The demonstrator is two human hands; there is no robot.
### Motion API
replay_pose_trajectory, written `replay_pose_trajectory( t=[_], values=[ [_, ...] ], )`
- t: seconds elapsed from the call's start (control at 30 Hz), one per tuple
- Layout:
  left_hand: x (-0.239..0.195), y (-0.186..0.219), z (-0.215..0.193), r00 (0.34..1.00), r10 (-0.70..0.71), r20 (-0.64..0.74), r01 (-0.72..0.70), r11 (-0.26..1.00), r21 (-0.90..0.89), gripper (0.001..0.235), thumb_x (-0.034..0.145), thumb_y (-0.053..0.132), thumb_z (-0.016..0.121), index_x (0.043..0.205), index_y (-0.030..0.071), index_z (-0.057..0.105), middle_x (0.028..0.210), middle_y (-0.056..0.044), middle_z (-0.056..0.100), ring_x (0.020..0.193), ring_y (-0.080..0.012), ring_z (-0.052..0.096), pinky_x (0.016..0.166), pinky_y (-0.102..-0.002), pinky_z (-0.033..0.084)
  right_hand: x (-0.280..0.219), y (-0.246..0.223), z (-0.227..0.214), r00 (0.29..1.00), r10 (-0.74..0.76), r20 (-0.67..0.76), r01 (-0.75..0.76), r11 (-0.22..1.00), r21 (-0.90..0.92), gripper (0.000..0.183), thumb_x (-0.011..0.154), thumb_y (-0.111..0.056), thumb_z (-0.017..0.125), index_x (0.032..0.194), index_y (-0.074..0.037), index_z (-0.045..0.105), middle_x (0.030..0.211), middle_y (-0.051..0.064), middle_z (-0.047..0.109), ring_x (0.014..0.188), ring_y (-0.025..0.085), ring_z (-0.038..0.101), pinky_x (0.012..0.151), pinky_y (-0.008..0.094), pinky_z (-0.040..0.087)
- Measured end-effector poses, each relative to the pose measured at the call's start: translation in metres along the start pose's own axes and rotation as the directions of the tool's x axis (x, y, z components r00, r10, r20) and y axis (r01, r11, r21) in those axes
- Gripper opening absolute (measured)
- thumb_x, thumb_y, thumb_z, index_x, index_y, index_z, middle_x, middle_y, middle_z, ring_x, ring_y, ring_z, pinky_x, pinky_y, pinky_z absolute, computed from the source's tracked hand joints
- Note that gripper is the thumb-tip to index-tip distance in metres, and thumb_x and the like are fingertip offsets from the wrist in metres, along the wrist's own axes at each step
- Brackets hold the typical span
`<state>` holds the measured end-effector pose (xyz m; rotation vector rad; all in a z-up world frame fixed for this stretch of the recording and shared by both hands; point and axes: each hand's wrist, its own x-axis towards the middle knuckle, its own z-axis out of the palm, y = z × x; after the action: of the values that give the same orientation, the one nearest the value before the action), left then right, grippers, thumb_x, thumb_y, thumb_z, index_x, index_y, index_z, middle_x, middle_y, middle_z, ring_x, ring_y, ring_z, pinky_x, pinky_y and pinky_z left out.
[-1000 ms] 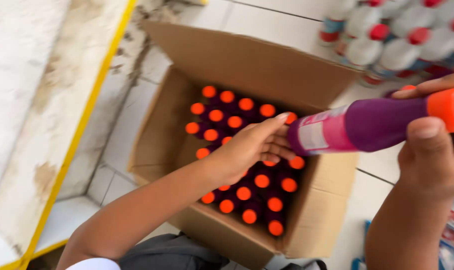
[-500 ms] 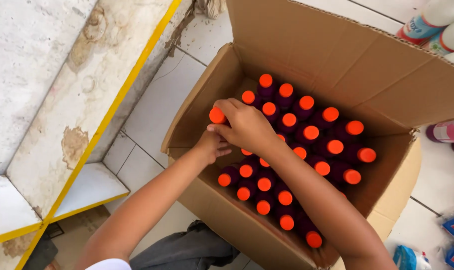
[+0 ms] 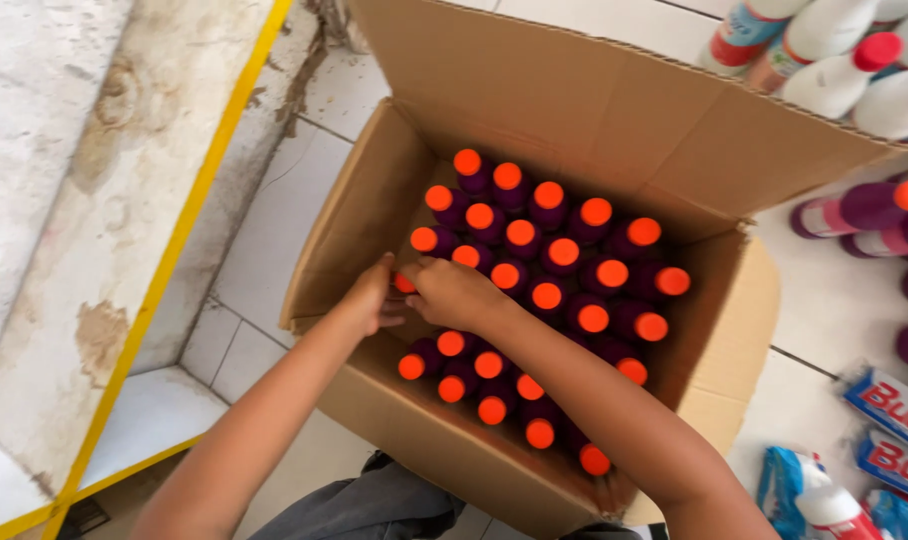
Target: The person places purple bottles into a cardboard box and arranges them in rows.
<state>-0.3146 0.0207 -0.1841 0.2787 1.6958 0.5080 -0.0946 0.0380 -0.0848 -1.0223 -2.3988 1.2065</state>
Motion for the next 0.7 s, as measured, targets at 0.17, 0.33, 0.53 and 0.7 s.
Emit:
replay_pose_trajectory(
  t=[0.17, 0.33, 0.53, 0.7],
  values=[
    [-0.099, 0.043, 0.08, 0.676, 0.737, 0.006, -0.438, 0.395, 0.807, 0.053, 0.104, 0.041, 0.052, 0.139, 0.002, 0.056, 0.137, -0.021, 0.056, 0.122, -0.0362, 0.052, 0.099, -0.047, 0.04, -0.068, -0.002, -0.084, 0.979, -0.097, -0.179, 0.123, 0.982, 0.14, 0.032, 0.087, -0.02, 0.075, 0.111, -0.001, 0.067, 0.103, 0.017, 0.071, 0.095, 0.035, 0.07, 0.079, 0.046, 0.057],
    [-0.227, 0.072, 0.216, 0.429, 0.76, 0.489, -0.901, 0.325, 0.286, 0.041, 0.107, 0.036, 0.05, 0.127, 0.003, 0.066, 0.118, -0.011, 0.069, 0.11, -0.0213, 0.065, 0.099, -0.034, 0.05, -0.182, 0.055, -0.193, 0.746, -0.144, -0.65, 0.337, 0.923, 0.183, 0.011, 0.092, -0.011, 0.076, 0.097, -0.002, 0.072, 0.093, 0.008, 0.071, 0.084, 0.014, 0.068, 0.073, 0.029, 0.054],
    [-0.202, 0.043, 0.377, 0.529, 0.399, 0.749, -0.76, 0.615, 0.21, 0.045, 0.106, 0.041, 0.052, 0.116, 0.0, 0.068, 0.096, -0.006, 0.062, 0.088, -0.0156, 0.056, 0.082, -0.032, 0.051, -0.273, 0.235, -0.221, 0.058, 0.224, -0.973, -0.422, 0.889, 0.179, 0.024, 0.102, -0.016, 0.078, 0.111, -0.001, 0.061, 0.093, 0.01, 0.07, 0.08, 0.024, 0.07, 0.075, 0.039, 0.055],
    [-0.102, -0.008, 0.483, 0.597, 0.335, 0.729, -0.621, 0.768, 0.155, 0.052, 0.098, 0.048, 0.055, 0.125, 0.004, 0.065, 0.102, -0.003, 0.063, 0.097, -0.0143, 0.055, 0.09, -0.031, 0.046, -0.29, 0.279, -0.199, 0.144, 0.426, -0.893, -0.739, 0.646, 0.189, 0.061, 0.085, -0.036, 0.087, 0.131, -0.012, 0.055, 0.105, 0.022, 0.066, 0.092, 0.045, 0.065, 0.07, 0.054, 0.051]
  ],
)
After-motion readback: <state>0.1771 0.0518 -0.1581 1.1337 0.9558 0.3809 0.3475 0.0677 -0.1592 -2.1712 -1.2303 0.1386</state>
